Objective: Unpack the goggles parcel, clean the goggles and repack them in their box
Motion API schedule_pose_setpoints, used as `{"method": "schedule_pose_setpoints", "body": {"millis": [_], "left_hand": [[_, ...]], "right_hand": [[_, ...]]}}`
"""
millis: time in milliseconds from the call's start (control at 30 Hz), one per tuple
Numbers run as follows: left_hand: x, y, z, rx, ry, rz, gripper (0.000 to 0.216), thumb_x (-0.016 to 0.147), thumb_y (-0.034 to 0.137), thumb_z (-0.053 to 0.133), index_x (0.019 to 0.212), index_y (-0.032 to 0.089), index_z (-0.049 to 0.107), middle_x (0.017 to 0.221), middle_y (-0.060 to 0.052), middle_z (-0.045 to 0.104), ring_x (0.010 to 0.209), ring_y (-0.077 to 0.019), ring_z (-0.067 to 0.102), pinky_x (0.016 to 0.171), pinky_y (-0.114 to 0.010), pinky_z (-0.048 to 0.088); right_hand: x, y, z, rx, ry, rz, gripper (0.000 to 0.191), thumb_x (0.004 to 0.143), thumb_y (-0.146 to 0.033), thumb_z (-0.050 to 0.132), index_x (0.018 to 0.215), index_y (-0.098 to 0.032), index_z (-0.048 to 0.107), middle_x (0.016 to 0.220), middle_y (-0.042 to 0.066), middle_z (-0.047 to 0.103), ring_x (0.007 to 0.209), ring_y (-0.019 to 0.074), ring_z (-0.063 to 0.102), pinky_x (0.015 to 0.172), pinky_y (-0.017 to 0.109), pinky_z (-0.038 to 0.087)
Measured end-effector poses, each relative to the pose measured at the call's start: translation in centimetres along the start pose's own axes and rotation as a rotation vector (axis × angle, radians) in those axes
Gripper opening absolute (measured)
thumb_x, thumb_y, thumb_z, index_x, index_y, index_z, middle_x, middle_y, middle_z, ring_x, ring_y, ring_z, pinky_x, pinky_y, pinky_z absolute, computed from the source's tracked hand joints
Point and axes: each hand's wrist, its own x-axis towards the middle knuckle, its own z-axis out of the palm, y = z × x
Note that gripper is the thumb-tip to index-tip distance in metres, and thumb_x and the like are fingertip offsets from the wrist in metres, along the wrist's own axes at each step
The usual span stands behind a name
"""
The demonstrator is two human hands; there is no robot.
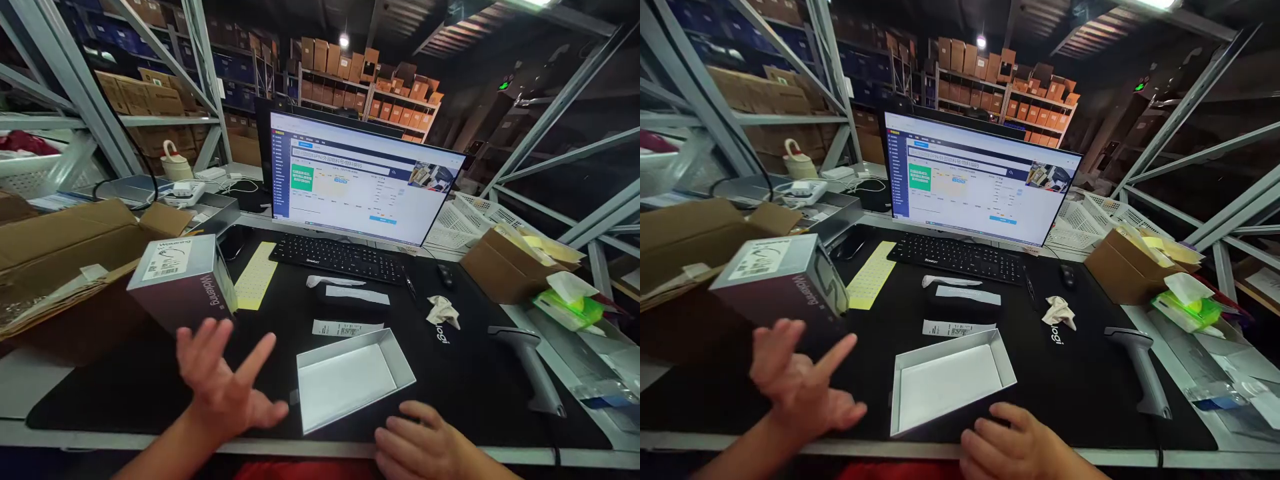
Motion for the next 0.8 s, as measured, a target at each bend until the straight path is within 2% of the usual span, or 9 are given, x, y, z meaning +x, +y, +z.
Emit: {"method": "schedule_pose_setpoints", "body": {"millis": [67, 133, 233, 300, 367, 467, 533, 700, 800], "left_hand": [[-1.4, 1.7, 0.0, -0.224, -0.212, 0.020, 0.122, 0.042, 0.091, 0.070, 0.149, 0.043, 0.036, 0.168, -0.003, 0.009, 0.143, -0.0517, 0.028, 0.120, -0.077, 0.016], [-2.4, 3.2, -0.1, -0.408, -0.443, -0.025, 0.123, 0.048, 0.078, 0.079, 0.153, 0.036, 0.029, 0.169, -0.012, 0.001, 0.146, -0.0534, 0.024, 0.111, -0.077, 0.033], [-3.3, 5.3, 0.0, -0.488, -0.637, -0.126, 0.083, 0.069, 0.035, 0.081, 0.142, 0.027, 0.042, 0.167, -0.020, 0.006, 0.147, -0.0463, 0.031, 0.101, -0.059, 0.054], [-3.5, 6.2, 0.3, -0.513, -0.639, -0.115, 0.055, 0.071, 0.018, 0.074, 0.122, 0.023, 0.054, 0.161, -0.020, 0.022, 0.142, -0.0396, 0.041, 0.102, -0.050, 0.056], [-3.6, 6.6, 0.6, -0.538, -0.556, -0.060, 0.036, 0.072, 0.017, 0.073, 0.104, 0.022, 0.057, 0.152, -0.020, 0.035, 0.136, -0.0372, 0.047, 0.103, -0.048, 0.055], [-3.9, 6.7, 0.5, -0.553, -0.468, 0.026, 0.027, 0.076, 0.022, 0.073, 0.097, 0.021, 0.057, 0.145, -0.020, 0.040, 0.134, -0.0356, 0.047, 0.104, -0.046, 0.055], [-4.2, 6.5, 0.2, -0.557, -0.467, 0.037, 0.027, 0.076, 0.023, 0.074, 0.097, 0.021, 0.057, 0.145, -0.019, 0.040, 0.136, -0.0347, 0.046, 0.105, -0.044, 0.054], [-5.1, 6.1, -0.1, -0.601, -0.492, -0.023, 0.031, 0.072, 0.020, 0.075, 0.096, 0.021, 0.055, 0.148, -0.018, 0.038, 0.139, -0.0342, 0.042, 0.107, -0.043, 0.051], [-5.6, 6.0, 0.3, -0.625, -0.543, -0.086, 0.033, 0.070, 0.017, 0.076, 0.096, 0.021, 0.055, 0.152, -0.017, 0.034, 0.141, -0.0343, 0.039, 0.109, -0.043, 0.050]], "right_hand": [[-0.4, 0.8, -0.8, -0.015, 0.104, 0.222, 0.022, 0.090, -0.016, 0.059, 0.105, -0.028, 0.071, 0.089, -0.001, 0.081, 0.080, 0.0162, 0.074, 0.086, 0.034, 0.063], [-0.4, 2.2, -1.4, 0.017, 0.147, 0.439, 0.035, 0.087, -0.010, 0.057, 0.116, -0.029, 0.066, 0.093, 0.002, 0.080, 0.084, 0.0192, 0.074, 0.088, 0.041, 0.061], [1.0, 4.6, -1.4, 0.175, 0.098, 0.667, 0.035, 0.091, -0.008, 0.054, 0.118, -0.028, 0.063, 0.103, 0.005, 0.077, 0.094, 0.0199, 0.073, 0.087, 0.040, 0.060], [2.5, 6.1, -0.6, 0.291, 0.001, 0.744, 0.026, 0.096, -0.016, 0.052, 0.118, -0.026, 0.064, 0.111, 0.006, 0.076, 0.103, 0.0205, 0.071, 0.090, 0.038, 0.059], [4.2, 7.1, 0.6, 0.372, -0.193, 0.776, 0.024, 0.099, -0.026, 0.052, 0.118, -0.023, 0.067, 0.122, 0.009, 0.073, 0.113, 0.0231, 0.068, 0.097, 0.041, 0.058], [6.3, 8.0, 2.7, 0.407, -0.552, 0.773, 0.031, 0.102, -0.035, 0.049, 0.109, -0.020, 0.074, 0.127, 0.013, 0.069, 0.117, 0.0286, 0.066, 0.100, 0.047, 0.055], [7.3, 8.2, 3.8, 0.385, -0.688, 0.772, 0.039, 0.103, -0.043, 0.046, 0.103, -0.020, 0.077, 0.125, 0.015, 0.067, 0.115, 0.0304, 0.065, 0.098, 0.049, 0.055], [8.7, 8.6, 4.7, 0.283, -0.767, 0.811, 0.056, 0.100, -0.057, 0.045, 0.100, -0.014, 0.081, 0.140, 0.024, 0.053, 0.134, 0.0396, 0.046, 0.110, 0.056, 0.041], [9.2, 8.6, 4.8, 0.298, -0.809, 0.868, 0.059, 0.101, -0.057, 0.041, 0.101, -0.013, 0.081, 0.144, 0.024, 0.048, 0.134, 0.0388, 0.043, 0.111, 0.052, 0.040]]}}
